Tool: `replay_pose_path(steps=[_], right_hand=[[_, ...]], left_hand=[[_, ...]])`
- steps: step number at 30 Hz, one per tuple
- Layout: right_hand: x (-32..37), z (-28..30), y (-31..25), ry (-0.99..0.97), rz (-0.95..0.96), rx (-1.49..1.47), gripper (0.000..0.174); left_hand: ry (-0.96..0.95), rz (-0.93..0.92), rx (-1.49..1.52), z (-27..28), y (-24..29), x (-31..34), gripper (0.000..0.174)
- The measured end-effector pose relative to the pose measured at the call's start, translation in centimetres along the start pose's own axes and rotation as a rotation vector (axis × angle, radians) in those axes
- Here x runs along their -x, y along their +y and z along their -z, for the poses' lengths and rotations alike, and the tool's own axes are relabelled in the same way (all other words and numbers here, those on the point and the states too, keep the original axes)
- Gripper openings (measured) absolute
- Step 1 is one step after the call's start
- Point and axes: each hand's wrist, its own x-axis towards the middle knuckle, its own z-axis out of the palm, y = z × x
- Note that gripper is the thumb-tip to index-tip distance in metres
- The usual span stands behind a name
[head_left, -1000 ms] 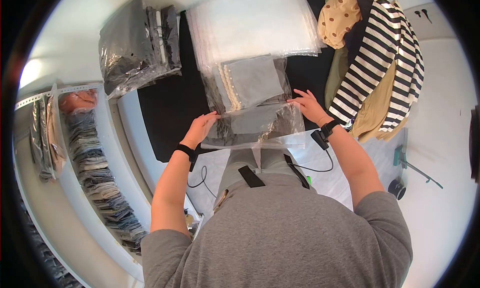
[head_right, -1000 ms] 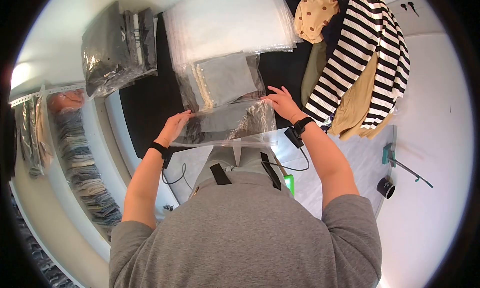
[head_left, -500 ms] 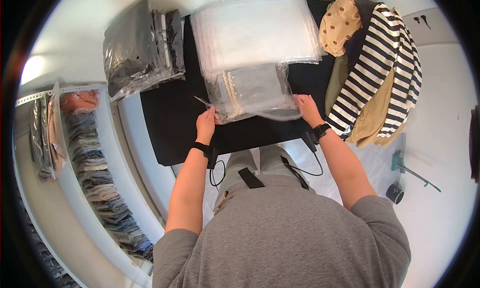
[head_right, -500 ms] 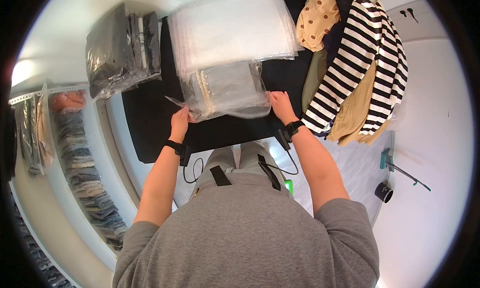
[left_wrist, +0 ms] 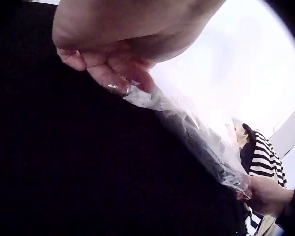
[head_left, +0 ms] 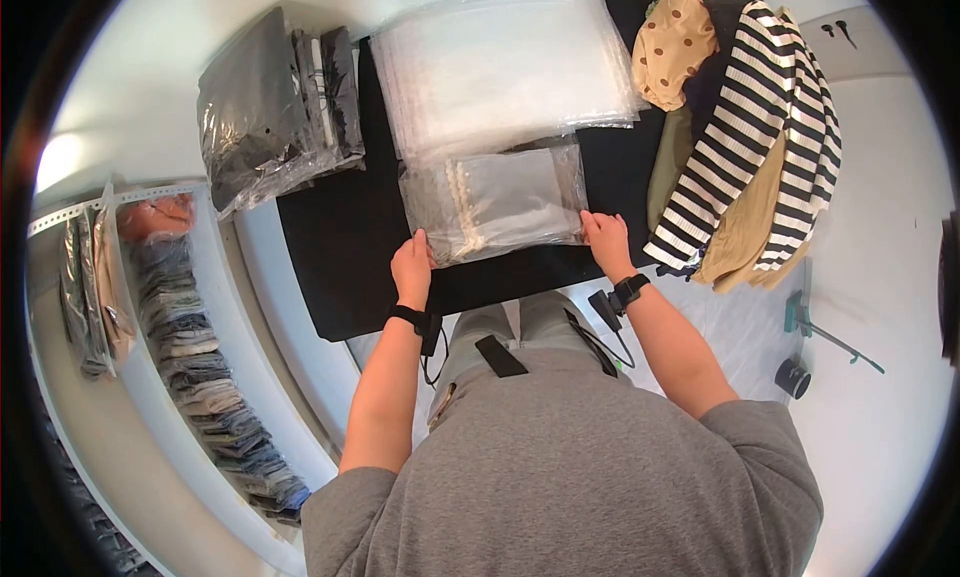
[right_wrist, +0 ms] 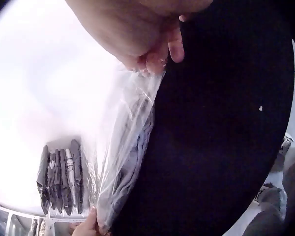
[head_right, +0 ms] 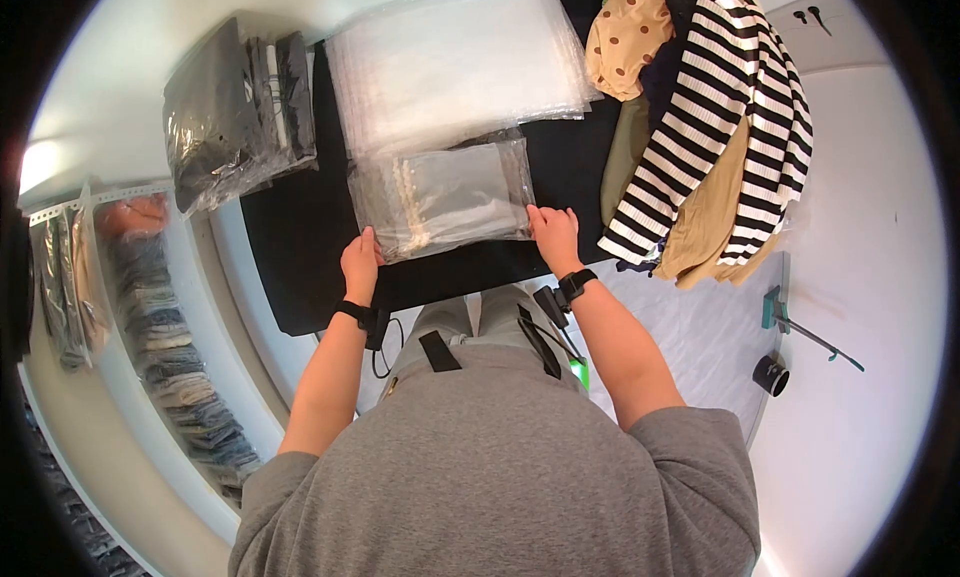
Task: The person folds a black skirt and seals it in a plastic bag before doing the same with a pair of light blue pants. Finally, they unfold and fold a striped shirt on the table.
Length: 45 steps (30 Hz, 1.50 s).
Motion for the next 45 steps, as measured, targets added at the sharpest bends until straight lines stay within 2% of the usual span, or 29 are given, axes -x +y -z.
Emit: replay_pose_path(steps=[2,4,6,8,10,12,13,16,20,24,26,27,29,30,32,34,36,38,40,41,43,45], right_hand=[[0.3,0.0,0.1,0.083,0.031,-0.031,0.042],[0.4,0.0,0.3,0.157,0.049,-0.105,0.041],[0.0,-0.2,0.5,0.234,0.067,-0.177,0.040],[-1.4,-0.2,0.5,0.214,-0.170,-0.710,0.037],[-3.2,0.4,0.2,0.183,-0.186,-0.714,0.034],[-4.8,1.1,-0.6,-0.015,-0.290,-0.687,0.034],[-5.5,1.4,-0.7,-0.070,-0.261,-0.644,0.036],[-7.6,1.3,-0.5,-0.110,-0.190,-0.524,0.035],[-9.7,0.3,0.7,-0.170,-0.260,-0.600,0.033],[-10.1,0.1,0.8,-0.127,-0.166,-0.410,0.033],[-10.1,-0.2,0.9,0.000,-0.139,-0.236,0.036],[-10.0,-0.2,1.0,-0.001,-0.140,-0.237,0.036],[-8.7,0.7,0.0,0.161,-0.279,-0.452,0.036],[-7.7,1.2,-0.5,0.161,-0.280,-0.452,0.036],[-4.8,1.8,-1.2,0.219,-0.200,-0.646,0.037],[-2.1,1.2,-0.4,0.069,-0.017,-0.722,0.033],[-0.2,0.2,0.1,-0.020,-0.050,-0.626,0.029],[0.6,-0.3,0.3,-0.014,-0.065,-0.490,0.027],[0.4,-0.5,0.1,0.024,-0.077,-0.491,0.028],[0.4,-0.4,0.0,0.067,-0.090,-0.487,0.030],[0.3,-0.2,-0.8,0.082,-0.145,-0.564,0.032],[0.0,-0.2,-1.2,0.096,-0.200,-0.638,0.033]], left_hand=[[0.022,0.019,0.072,0.1,0.0,0.2,0.045],[-0.055,-0.122,0.223,0.3,-0.4,0.3,0.043],[-0.073,-0.116,0.244,0.4,-1.0,0.3,0.043],[-0.101,-0.113,0.265,0.4,-1.2,0.4,0.042],[-0.088,-0.066,0.281,0.2,-1.2,0.3,0.039],[-0.096,-0.069,0.281,0.1,-1.1,0.2,0.039],[-0.093,-0.067,0.279,0.1,-1.2,0.1,0.038],[-0.086,-0.065,0.272,0.0,-1.6,-0.2,0.039],[-0.099,-0.080,0.261,0.0,-1.7,-0.3,0.040],[-0.089,-0.081,0.231,-0.1,-1.9,-0.3,0.041],[-0.086,-0.085,0.218,-0.2,-1.6,-0.3,0.041],[-0.081,-0.078,0.221,-0.2,-1.5,-0.2,0.042],[-0.076,-0.070,0.223,-0.2,-1.4,-0.2,0.042],[-0.077,-0.063,0.231,-0.3,-1.5,-0.3,0.042],[-0.075,-0.053,0.241,-0.4,-1.8,-0.6,0.042],[-0.078,-0.036,0.233,-0.4,-1.9,-0.7,0.041],[-0.083,-0.033,0.222,-0.2,-1.6,-0.7,0.041],[-0.089,-0.031,0.206,0.0,-1.0,-0.2,0.040],[-0.108,-0.157,0.266,0.1,-0.6,0.3,0.039],[-0.109,-0.158,0.262,0.3,-1.2,0.2,0.039],[-0.169,-0.213,0.199,0.5,-1.8,-0.1,0.038],[-0.149,-0.197,0.164,0.5,-1.4,-0.1,0.037]])
